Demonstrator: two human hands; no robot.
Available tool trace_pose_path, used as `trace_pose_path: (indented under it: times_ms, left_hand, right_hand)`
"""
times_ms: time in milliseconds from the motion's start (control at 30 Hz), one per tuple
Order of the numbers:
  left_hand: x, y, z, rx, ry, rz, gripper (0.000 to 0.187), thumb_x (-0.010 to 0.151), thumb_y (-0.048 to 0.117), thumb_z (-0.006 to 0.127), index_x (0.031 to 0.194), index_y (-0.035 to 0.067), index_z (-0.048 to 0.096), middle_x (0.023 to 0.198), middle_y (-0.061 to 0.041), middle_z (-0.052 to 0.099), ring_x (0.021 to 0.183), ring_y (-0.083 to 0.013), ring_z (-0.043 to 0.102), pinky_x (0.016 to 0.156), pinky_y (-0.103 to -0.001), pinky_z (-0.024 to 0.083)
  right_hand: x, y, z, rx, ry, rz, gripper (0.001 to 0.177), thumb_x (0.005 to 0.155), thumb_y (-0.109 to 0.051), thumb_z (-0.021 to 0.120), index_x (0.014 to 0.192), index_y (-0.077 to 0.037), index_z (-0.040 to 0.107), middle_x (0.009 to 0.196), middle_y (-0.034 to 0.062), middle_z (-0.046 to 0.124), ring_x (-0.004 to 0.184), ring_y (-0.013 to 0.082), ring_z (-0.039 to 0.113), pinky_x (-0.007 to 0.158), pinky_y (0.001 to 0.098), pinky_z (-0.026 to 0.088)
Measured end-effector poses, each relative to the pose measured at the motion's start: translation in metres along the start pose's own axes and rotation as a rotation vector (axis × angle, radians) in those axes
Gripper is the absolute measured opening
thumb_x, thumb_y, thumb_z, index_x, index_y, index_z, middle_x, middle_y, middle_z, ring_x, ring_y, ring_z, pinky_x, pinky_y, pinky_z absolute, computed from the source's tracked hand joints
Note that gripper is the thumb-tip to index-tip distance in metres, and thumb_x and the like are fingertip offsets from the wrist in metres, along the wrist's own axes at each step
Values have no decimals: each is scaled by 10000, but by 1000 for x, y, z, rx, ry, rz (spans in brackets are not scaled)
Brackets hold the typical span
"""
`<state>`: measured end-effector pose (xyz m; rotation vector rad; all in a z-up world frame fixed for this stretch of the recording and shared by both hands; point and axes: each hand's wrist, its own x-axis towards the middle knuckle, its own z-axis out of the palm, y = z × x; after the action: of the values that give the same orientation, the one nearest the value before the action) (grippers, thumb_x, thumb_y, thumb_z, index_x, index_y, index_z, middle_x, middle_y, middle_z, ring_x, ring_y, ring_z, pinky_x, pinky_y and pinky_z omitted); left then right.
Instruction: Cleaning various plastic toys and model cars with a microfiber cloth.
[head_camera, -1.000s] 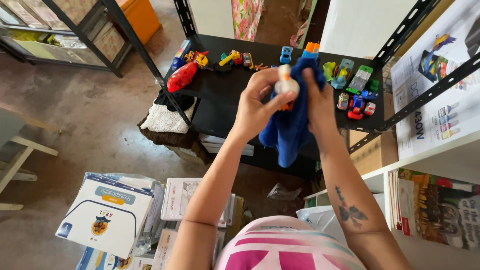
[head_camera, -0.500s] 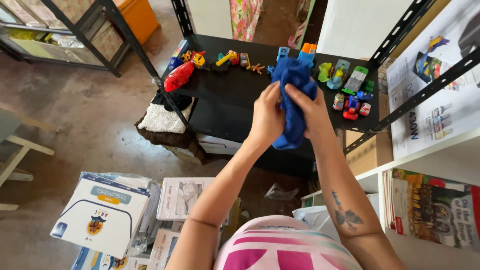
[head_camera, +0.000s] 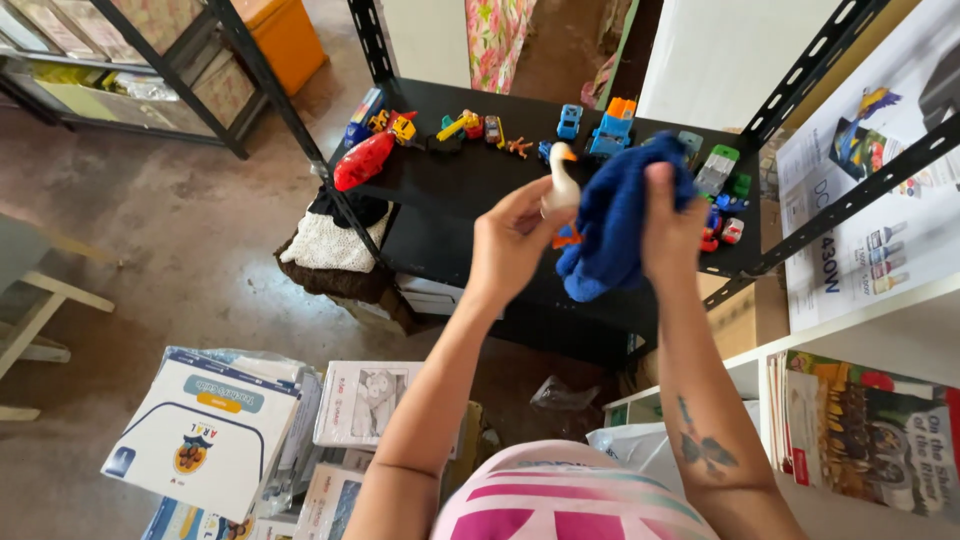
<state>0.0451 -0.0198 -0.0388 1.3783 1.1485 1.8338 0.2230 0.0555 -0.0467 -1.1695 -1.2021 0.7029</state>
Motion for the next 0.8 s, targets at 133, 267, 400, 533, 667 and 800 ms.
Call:
trace_pose_path:
  times_ms: [133,267,400,533,667,800]
  left_hand:
    - [13,12,5,-118,-62,-12,423,848,100,863,1243,57,717,1186,-131,719,1006,-301,763,812,-339,643]
    - [9,9,28,-306,-164,-100,389,882,58,811,1256,16,710,1175,-137,711,988,-265,746,820,-355,648]
    - [13,12,53,-539,-341,-235,445,828,62,861,1247,9,720,1120,-157,728,941,-257,755,780,-378,663]
    - [6,8,91,-577,-514,-253,462,790,24,887,1224,2,730,1122,-163,735,953,-261,752,789,-383,655]
    - [1,17,122,-569,-678,-274,441,780,-23,873,1198,-15,734,1099,-159,751,962,-238,739,778,-358,650]
    - [-16,18,152,-637,-850,-296,448,755,-22,897,1170,-29,731,1083,-212,750,991,-289,745,830,-416,639]
  right_hand:
    - [-19,-14,-13,-89,-89,-105,459,988,-427,828,1202,-35,718,1062,221,718,1044,338,688,934,483,514]
    - [-39,-65,-25,13,-246,-185,320,834,-188,909,1114,-135,763,965,8,752,985,67,645,943,290,529]
    - [-28,-77,-71,55,-334,-268,415,735,-117,919,1118,-92,760,1150,105,709,1127,241,659,1066,436,473]
    - [-49,-107,-111,-211,-210,-246,544,725,-112,900,1231,-128,702,1128,53,714,1104,194,656,1028,418,503]
    - [-68,-104,-131,-663,19,-408,591,648,-62,865,1203,-74,662,1022,177,712,1005,425,697,830,531,558]
    - [-98,-117,-165,-690,108,-406,475,681,52,779,1144,-29,716,987,202,742,989,439,705,786,540,578]
